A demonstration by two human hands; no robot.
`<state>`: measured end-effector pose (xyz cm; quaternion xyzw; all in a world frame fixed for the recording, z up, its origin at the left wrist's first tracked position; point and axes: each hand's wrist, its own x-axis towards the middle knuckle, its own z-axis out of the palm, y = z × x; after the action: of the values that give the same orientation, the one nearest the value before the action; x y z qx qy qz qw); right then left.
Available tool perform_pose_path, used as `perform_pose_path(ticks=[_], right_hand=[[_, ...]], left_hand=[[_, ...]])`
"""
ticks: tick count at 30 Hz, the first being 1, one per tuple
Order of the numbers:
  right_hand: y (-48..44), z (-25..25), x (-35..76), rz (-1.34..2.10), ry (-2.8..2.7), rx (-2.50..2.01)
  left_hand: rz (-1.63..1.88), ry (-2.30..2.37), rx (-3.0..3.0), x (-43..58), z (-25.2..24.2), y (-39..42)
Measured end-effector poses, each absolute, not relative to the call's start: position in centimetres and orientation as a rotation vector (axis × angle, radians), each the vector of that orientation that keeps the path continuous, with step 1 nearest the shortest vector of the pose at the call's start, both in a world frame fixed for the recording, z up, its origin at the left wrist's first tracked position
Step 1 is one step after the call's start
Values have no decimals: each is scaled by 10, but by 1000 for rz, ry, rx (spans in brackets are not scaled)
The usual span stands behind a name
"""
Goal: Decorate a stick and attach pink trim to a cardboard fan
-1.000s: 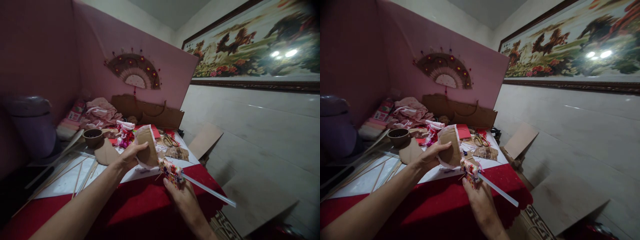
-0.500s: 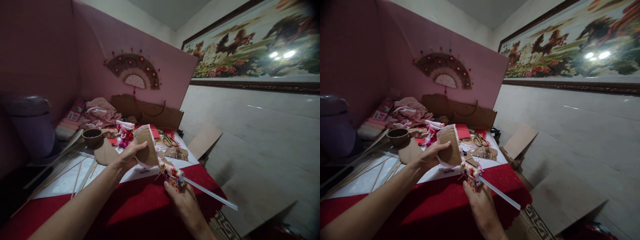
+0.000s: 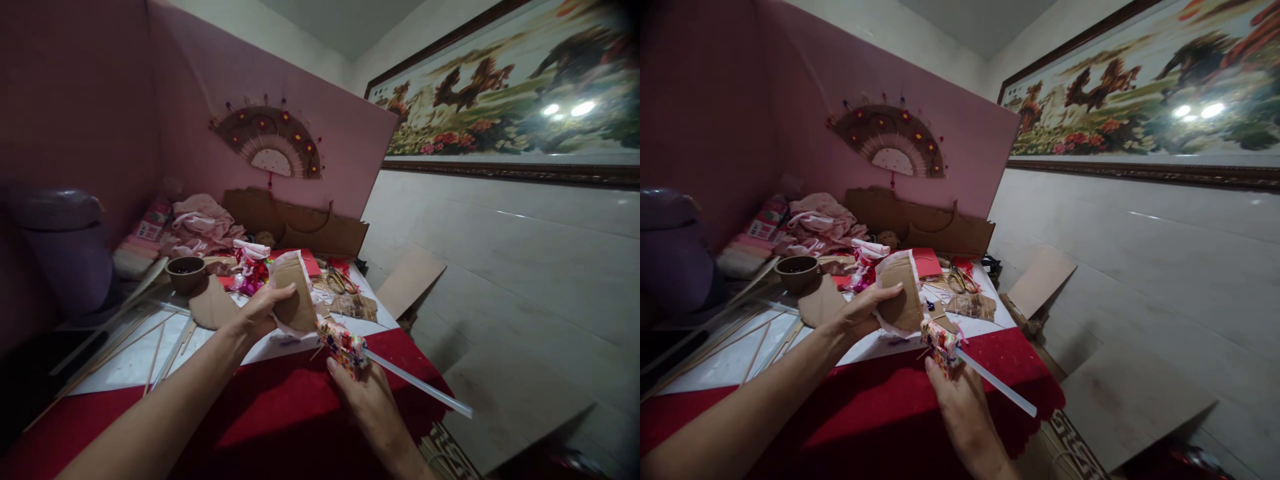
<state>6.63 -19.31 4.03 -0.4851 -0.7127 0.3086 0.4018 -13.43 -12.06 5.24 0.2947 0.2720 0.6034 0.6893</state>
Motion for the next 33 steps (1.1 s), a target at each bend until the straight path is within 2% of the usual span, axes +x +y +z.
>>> perform_pose_path(ticks=[33], right_hand=[[-193,37,67,763,-1773,-1203]], left_hand=[[1391,620,732,-134,52,-120]])
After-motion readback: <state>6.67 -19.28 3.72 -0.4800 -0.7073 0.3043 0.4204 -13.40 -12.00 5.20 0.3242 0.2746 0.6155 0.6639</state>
